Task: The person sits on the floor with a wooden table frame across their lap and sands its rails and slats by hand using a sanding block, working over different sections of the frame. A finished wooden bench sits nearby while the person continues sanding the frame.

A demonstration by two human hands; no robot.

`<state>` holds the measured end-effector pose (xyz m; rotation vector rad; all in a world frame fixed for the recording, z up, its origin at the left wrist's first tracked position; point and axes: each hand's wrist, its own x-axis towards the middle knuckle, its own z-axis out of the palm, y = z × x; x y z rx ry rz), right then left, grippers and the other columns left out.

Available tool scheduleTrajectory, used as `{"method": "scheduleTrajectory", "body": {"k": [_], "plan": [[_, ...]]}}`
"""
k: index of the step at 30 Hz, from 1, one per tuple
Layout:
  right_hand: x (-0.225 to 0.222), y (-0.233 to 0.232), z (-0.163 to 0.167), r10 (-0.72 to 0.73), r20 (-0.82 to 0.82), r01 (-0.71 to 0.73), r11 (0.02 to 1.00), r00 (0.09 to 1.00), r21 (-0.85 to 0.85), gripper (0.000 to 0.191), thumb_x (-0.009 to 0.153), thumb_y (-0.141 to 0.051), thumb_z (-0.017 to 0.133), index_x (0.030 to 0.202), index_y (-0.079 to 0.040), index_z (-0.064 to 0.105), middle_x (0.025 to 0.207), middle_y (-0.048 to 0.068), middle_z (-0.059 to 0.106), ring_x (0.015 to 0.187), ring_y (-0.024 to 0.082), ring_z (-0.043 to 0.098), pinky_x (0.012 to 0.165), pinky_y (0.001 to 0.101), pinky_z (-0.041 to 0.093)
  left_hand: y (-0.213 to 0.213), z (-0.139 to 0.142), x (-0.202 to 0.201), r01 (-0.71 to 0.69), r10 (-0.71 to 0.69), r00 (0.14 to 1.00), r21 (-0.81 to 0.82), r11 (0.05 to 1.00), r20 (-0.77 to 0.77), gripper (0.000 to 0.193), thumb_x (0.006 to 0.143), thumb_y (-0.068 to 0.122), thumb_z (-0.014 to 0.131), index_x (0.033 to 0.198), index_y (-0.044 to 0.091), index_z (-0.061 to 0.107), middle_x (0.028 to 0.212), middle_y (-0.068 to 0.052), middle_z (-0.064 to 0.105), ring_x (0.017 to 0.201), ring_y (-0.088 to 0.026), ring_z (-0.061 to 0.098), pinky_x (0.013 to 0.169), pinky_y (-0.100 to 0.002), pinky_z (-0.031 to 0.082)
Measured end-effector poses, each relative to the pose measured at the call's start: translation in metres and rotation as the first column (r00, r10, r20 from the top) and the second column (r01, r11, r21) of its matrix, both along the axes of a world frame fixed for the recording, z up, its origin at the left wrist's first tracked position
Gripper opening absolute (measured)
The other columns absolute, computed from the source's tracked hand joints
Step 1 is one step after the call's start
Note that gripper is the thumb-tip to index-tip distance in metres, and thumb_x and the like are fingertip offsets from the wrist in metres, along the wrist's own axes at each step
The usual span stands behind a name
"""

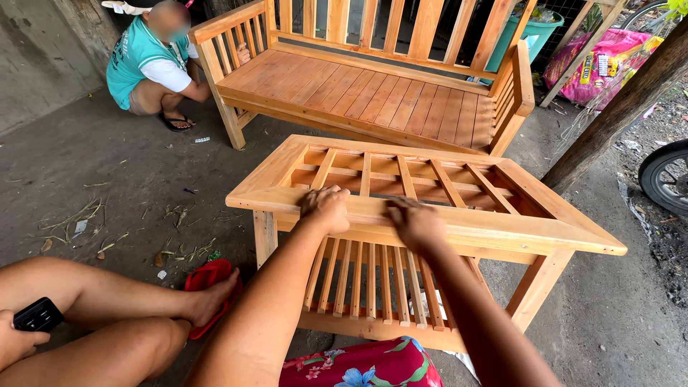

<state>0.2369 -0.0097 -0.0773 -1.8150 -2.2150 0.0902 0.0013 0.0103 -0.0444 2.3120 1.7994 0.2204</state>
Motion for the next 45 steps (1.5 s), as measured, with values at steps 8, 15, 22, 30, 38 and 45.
{"method": "scheduleTrajectory", "body": {"k": [8, 15, 22, 30, 38, 45], "plan": [[0.251, -0.041, -0.001, -0.507, 0.102, 0.507, 0.862, 0.856, 0.033, 0.046, 0.103, -0.053, 0.043, 0.141, -0.035, 0.063, 0.139, -0.001, 0.068, 0.135, 0.022, 0.056, 0.113, 0.0485, 0.04, -0.001, -0.008, 0.0, 0.007, -0.007, 1.0, 0.008, 1.0, -0.029, 0.059, 0.078, 0.011, 0.061, 0.137, 0.012, 0.058, 0.136, -0.009, 0.059, 0.133, -0.028, 0.052, 0.116, -0.043, 0.038], [0.183, 0.002, -0.008, -0.526, 0.198, 0.56, 0.802, 0.827, -0.207, 0.055, 0.091, -0.063, 0.063, 0.128, -0.023, 0.071, 0.137, 0.011, 0.066, 0.13, 0.028, 0.06, 0.111, 0.0448, 0.044, 0.01, -0.013, -0.003, -0.007, 0.007, 1.0, 0.008, 1.0, -0.004, 0.059, 0.078, 0.012, 0.06, 0.137, 0.014, 0.059, 0.138, -0.007, 0.058, 0.134, -0.027, 0.051, 0.115, -0.041, 0.039], [-0.054, 0.023, -0.008, -0.054, 0.099, 0.05, 0.998, 0.994, 0.046, 0.049, 0.103, -0.043, 0.034, 0.135, -0.016, 0.059, 0.147, 0.012, 0.056, 0.136, 0.029, 0.048, 0.11, 0.0511, 0.035, 0.01, -0.003, 0.0, -0.003, 0.003, 1.0, 0.008, 1.0, -0.028, 0.046, 0.084, 0.02, 0.062, 0.13, 0.014, 0.063, 0.133, -0.007, 0.061, 0.133, -0.026, 0.053, 0.114, -0.042, 0.04], [-0.039, -0.001, 0.0, 0.008, -0.071, -0.009, 1.0, 0.997, -0.009, 0.039, 0.104, -0.039, 0.036, 0.126, -0.023, 0.064, 0.133, 0.003, 0.067, 0.127, 0.022, 0.06, 0.108, 0.0445, 0.044, 0.014, -0.009, 0.0, 0.01, -0.01, 1.0, 0.058, 0.998, -0.003, 0.057, 0.077, 0.017, 0.067, 0.134, 0.013, 0.059, 0.133, -0.009, 0.059, 0.131, -0.027, 0.052, 0.111, -0.044, 0.039], [0.224, -0.031, 0.001, -0.456, 0.097, 0.455, 0.89, 0.885, 0.031, 0.047, 0.101, -0.052, 0.046, 0.137, -0.029, 0.066, 0.141, -0.001, 0.066, 0.131, 0.021, 0.06, 0.11, 0.0423, 0.045, 0.014, -0.013, -0.001, 0.006, -0.006, 1.0, 0.026, 1.0, -0.008, 0.048, 0.082, 0.012, 0.059, 0.13, 0.013, 0.064, 0.133, -0.008, 0.063, 0.132, -0.027, 0.055, 0.113, -0.042, 0.042], [0.187, 0.003, 0.001, -0.495, 0.143, 0.514, 0.84, 0.857, -0.176, 0.053, 0.088, -0.051, 0.061, 0.137, -0.032, 0.065, 0.145, 0.006, 0.06, 0.135, 0.026, 0.054, 0.114, 0.0467, 0.039, 0.014, -0.008, 0.0, -0.003, 0.003, 1.0, 0.033, 0.999, 0.016, 0.056, 0.079, 0.012, 0.061, 0.135, 0.014, 0.06, 0.136, -0.008, 0.059, 0.132, -0.028, 0.053, 0.113, -0.043, 0.04]]}}
